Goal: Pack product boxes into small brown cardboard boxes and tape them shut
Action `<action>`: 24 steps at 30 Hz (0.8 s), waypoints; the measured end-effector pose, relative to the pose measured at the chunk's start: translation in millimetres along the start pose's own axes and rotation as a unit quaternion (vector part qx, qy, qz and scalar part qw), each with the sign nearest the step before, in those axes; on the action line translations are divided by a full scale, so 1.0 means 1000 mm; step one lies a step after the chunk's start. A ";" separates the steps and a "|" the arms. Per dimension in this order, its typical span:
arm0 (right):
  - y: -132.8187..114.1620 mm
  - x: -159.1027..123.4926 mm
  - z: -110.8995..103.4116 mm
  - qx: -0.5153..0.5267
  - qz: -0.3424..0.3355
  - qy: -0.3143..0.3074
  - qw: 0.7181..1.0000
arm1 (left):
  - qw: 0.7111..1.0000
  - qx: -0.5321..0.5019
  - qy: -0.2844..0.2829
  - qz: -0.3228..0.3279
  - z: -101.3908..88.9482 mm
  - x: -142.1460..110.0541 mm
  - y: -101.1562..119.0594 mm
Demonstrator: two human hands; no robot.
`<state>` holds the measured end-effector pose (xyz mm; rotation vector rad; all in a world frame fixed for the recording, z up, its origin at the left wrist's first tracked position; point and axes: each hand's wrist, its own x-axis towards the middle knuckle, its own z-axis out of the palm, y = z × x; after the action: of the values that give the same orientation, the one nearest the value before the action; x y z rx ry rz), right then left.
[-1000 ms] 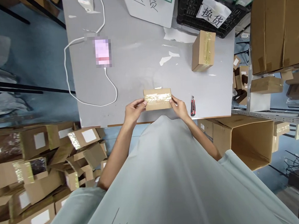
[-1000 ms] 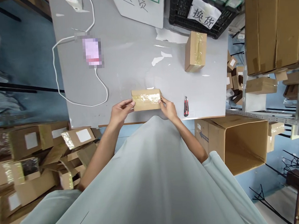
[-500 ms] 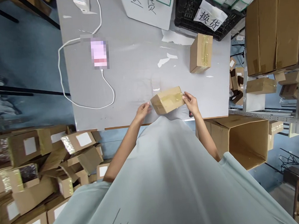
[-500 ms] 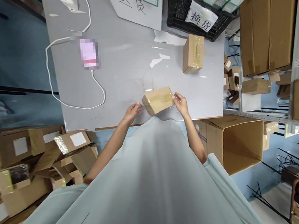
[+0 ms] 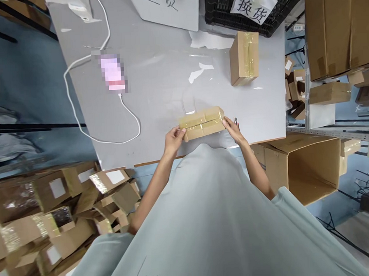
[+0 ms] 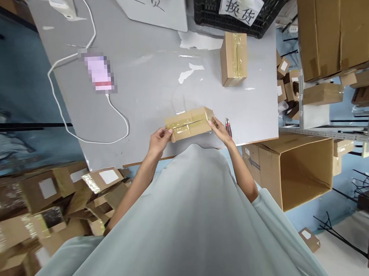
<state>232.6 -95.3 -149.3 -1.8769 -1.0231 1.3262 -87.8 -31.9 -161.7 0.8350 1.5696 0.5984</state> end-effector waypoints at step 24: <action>-0.085 0.234 -0.098 -0.210 0.023 0.236 0.949 | 0.813 0.547 -0.060 0.191 0.128 0.006 0.079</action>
<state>351.7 144.6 -160.1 -2.3893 -1.0584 0.6481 51.7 11.1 -126.4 2.0416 1.5725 -0.1829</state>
